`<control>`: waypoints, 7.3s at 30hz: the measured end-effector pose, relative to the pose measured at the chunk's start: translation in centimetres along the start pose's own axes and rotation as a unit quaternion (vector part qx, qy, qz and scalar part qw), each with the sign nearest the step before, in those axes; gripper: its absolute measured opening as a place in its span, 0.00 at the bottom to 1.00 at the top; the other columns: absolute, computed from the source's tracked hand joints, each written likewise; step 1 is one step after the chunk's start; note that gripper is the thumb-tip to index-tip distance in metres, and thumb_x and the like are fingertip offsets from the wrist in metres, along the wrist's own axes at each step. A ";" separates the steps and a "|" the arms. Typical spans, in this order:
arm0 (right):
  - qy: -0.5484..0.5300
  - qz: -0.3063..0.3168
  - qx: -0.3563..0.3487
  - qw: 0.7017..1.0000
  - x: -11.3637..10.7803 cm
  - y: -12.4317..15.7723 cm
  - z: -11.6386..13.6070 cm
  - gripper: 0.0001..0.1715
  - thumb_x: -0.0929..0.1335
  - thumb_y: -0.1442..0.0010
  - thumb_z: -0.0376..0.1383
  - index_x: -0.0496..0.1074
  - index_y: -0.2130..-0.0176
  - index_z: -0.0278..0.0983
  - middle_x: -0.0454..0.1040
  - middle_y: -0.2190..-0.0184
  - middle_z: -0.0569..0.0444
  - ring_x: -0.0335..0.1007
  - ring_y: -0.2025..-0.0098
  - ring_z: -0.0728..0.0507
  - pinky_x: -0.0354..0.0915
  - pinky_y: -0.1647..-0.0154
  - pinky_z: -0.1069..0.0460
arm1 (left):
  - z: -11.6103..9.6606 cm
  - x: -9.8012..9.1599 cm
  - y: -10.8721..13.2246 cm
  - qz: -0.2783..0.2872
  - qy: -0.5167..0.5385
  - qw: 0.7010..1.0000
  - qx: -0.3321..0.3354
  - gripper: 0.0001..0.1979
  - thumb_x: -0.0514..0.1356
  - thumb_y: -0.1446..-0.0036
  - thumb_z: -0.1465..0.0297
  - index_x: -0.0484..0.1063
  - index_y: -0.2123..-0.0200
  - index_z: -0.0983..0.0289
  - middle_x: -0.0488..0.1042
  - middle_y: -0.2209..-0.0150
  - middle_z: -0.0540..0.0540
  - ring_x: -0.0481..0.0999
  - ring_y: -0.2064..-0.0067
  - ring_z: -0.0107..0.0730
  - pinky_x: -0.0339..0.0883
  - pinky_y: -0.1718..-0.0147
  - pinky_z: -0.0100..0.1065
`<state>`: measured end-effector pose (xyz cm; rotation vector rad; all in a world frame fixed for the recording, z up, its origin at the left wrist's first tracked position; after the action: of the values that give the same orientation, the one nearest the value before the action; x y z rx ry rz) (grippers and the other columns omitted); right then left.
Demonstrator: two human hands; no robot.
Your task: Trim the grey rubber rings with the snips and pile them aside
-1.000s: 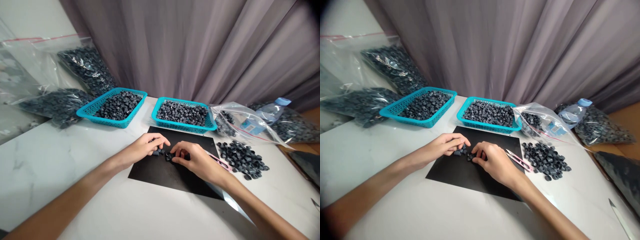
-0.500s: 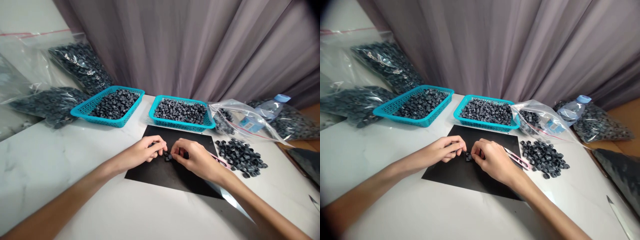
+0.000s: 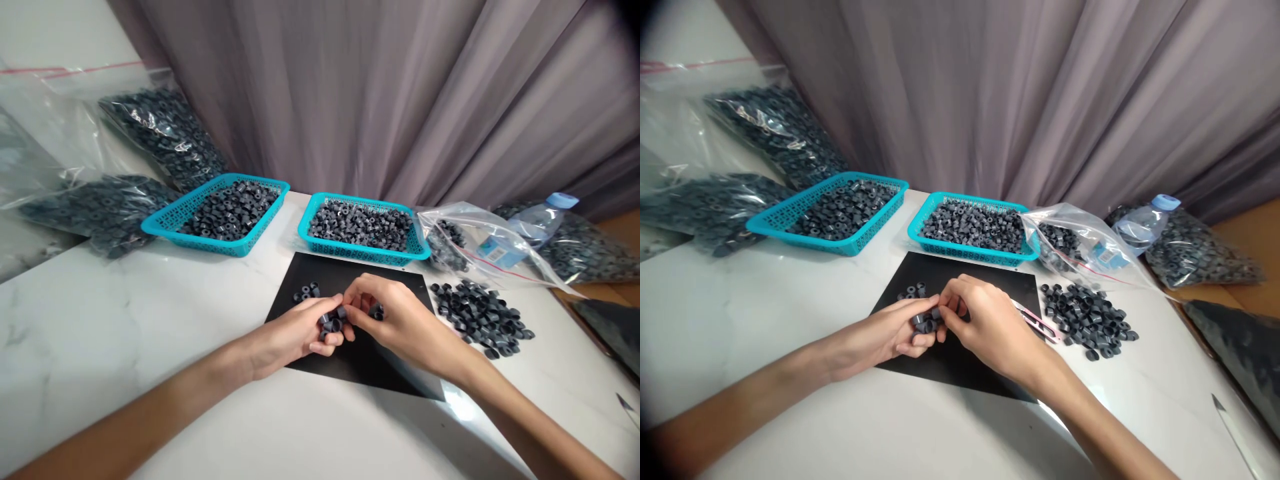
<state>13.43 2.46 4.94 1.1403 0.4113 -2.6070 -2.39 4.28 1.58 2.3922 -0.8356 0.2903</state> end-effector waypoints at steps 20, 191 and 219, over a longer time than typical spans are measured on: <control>-0.138 0.014 -0.040 0.990 -3.9 0.2 0.4 0.07 0.69 0.35 0.39 0.76 0.63 0.39 0.79 0.65 0.53 0.77 0.63 0.44 0.72 0.60 0.50 | -0.2 0.0 -0.1 0.037 0.037 0.998 0.047 0.11 0.62 0.36 0.64 0.78 0.61 0.67 0.69 0.64 0.55 0.62 0.68 0.23 0.51 0.74 0.28; -0.214 -0.050 0.001 0.976 1.8 -2.5 1.6 0.11 0.69 0.34 0.39 0.78 0.63 0.36 0.81 0.67 0.53 0.75 0.65 0.45 0.68 0.61 0.51 | -0.7 -2.0 -0.8 -0.017 0.123 0.991 0.049 0.16 0.48 0.35 0.67 0.62 0.76 0.65 0.59 0.80 0.46 0.50 0.82 0.17 0.42 0.85 0.19; -0.128 -0.040 -0.089 0.987 -0.7 -1.7 3.2 0.11 0.68 0.38 0.26 0.77 0.58 0.38 0.78 0.61 0.54 0.75 0.59 0.45 0.69 0.54 0.50 | -0.5 -1.2 -0.3 -0.001 0.132 0.990 0.040 0.13 0.50 0.35 0.70 0.66 0.73 0.66 0.60 0.78 0.47 0.51 0.82 0.16 0.43 0.84 0.18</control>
<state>11.17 2.94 7.74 0.7338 0.6293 -2.6752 -3.12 5.35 1.35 2.3594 -0.7111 0.6345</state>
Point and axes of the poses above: each hand's wrist, its own y-axis away from the middle knuckle, its own x-axis out of the palm, z = x × y, the point moved 3 cm from there along -y, towards the middle knuckle
